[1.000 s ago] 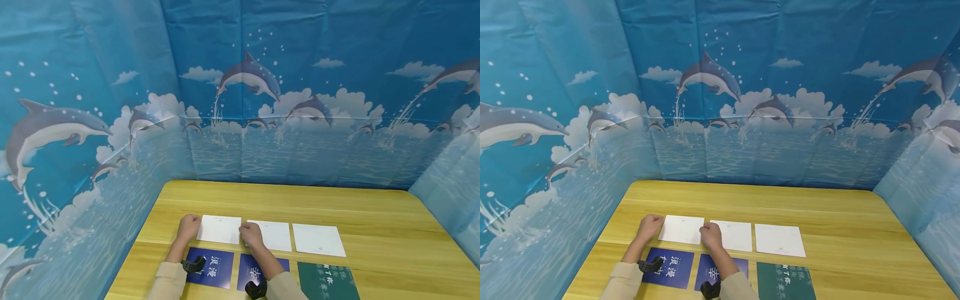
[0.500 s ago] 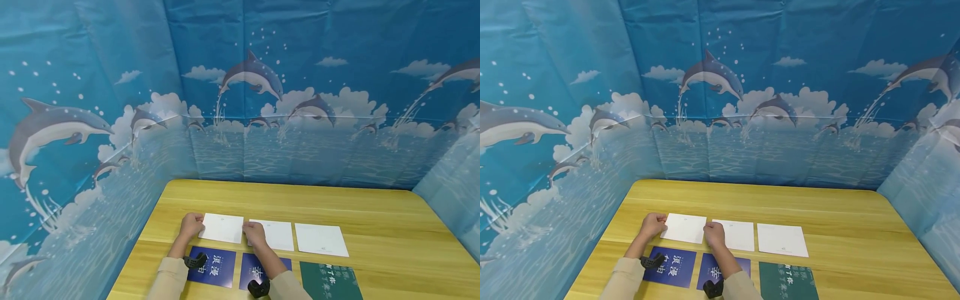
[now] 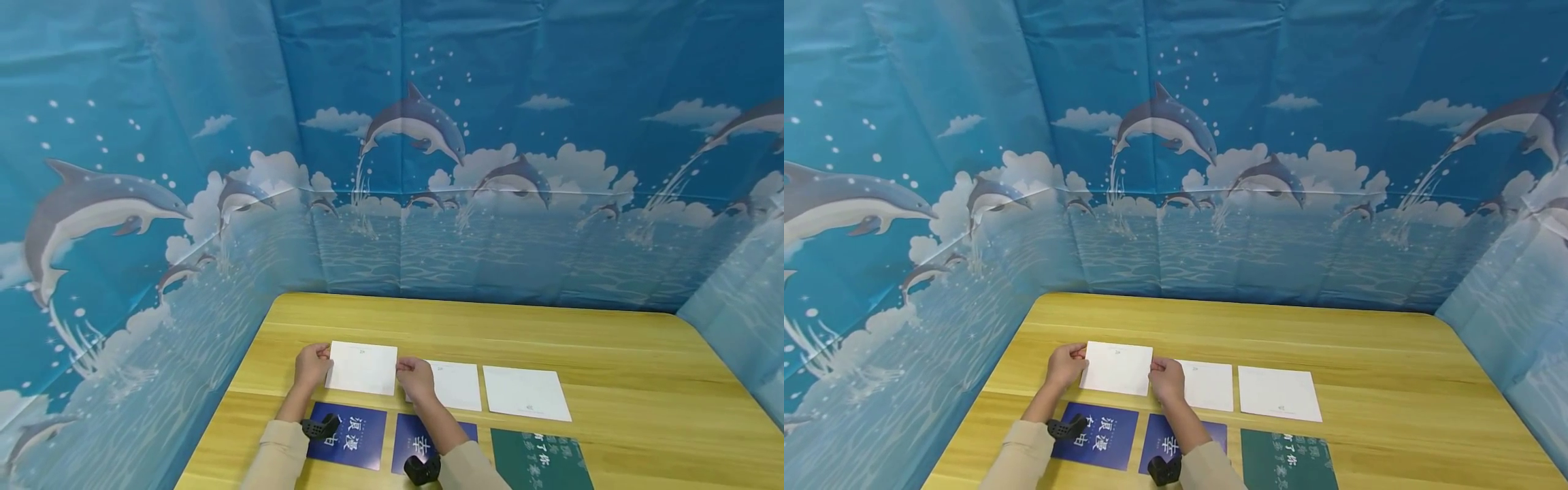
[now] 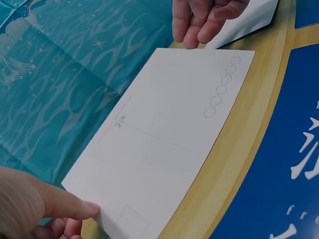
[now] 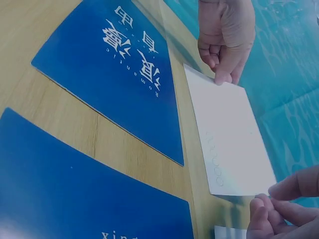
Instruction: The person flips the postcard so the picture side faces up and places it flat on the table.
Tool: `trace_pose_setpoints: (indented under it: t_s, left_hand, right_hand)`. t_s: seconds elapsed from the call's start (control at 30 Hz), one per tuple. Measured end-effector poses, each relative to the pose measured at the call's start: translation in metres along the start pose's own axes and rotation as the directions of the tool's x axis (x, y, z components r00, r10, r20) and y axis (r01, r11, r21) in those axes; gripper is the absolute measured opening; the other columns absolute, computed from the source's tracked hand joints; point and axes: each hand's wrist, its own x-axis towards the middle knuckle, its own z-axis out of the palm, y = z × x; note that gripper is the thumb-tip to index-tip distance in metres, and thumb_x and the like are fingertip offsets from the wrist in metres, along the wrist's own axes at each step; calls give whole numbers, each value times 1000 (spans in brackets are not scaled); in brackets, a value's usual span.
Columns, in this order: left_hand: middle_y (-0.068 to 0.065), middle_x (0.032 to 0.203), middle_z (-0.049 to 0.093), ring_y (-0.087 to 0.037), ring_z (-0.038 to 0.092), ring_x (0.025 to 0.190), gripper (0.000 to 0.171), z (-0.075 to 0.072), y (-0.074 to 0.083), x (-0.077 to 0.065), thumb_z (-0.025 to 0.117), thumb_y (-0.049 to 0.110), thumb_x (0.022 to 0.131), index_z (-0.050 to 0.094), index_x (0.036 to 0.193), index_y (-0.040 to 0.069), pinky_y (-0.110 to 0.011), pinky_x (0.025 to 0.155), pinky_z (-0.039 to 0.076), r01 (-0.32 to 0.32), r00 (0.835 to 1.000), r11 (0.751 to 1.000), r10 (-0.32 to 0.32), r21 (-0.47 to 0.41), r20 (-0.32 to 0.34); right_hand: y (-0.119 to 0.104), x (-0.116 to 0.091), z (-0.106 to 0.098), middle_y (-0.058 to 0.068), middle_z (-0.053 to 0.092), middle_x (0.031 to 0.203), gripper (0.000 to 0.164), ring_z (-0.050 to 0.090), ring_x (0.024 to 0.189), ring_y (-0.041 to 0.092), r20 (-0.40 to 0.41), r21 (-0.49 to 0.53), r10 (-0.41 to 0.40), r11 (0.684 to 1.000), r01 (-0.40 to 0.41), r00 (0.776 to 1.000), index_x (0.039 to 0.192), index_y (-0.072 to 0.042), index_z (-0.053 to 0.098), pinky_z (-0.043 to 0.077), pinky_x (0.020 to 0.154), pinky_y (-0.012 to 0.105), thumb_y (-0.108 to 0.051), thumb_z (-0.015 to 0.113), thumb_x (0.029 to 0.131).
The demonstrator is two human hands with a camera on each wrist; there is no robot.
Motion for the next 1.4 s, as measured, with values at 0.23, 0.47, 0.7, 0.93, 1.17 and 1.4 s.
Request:
trace_pose_setpoints:
  t_s: [0.23,0.47,0.7,0.93,1.17,1.4]
  left_hand:
    - [-8,81,61,-21,56,76,23,-2,-2,-2,63,-5,76,66,98,-7,-29,68,48,1,1000,1000,-1,-27,-26]
    - [-11,83,62,-23,57,78,18,-7,2,-8,62,-2,80,66,97,-6,-31,67,49,8,998,997,-13,-78,-59]
    - [-11,84,62,-23,57,79,17,-12,3,-13,63,3,81,67,95,-5,-34,70,48,-28,996,994,19,-105,-83]
    - [-11,85,64,-24,57,80,18,-16,2,-17,64,10,84,68,95,-4,-35,71,48,-63,993,994,53,-93,-104]
    - [-10,86,65,-22,58,78,20,-18,-1,-20,63,14,86,69,96,-2,-33,68,48,-78,991,996,73,-50,-110]
    - [-7,84,64,-21,58,77,22,-22,4,-25,63,18,86,70,97,0,-35,68,48,-100,988,995,99,-3,-117]
  right_hand:
    - [-2,1,3,10,60,83,41,55,78,21,-46,-75,-54,996,51,997,113,16,55,46,62,25,13,49,72]
    - [-7,0,5,9,56,78,46,53,68,19,-47,-107,-122,987,117,991,115,15,54,44,58,22,17,54,69]
    - [-10,-2,5,5,55,72,39,50,67,15,-43,-183,-191,967,180,981,107,11,61,45,59,27,15,61,69]
    - [-5,-3,5,5,56,72,29,51,68,16,-22,-242,-267,936,254,963,99,9,65,46,61,30,14,60,70]
    - [-6,-7,4,4,57,76,26,54,72,19,-25,-326,-349,889,323,937,97,7,66,47,65,32,11,63,72]
    - [-3,-11,3,6,57,75,15,56,70,20,-62,-401,-537,786,471,842,88,7,69,48,62,33,6,66,74]
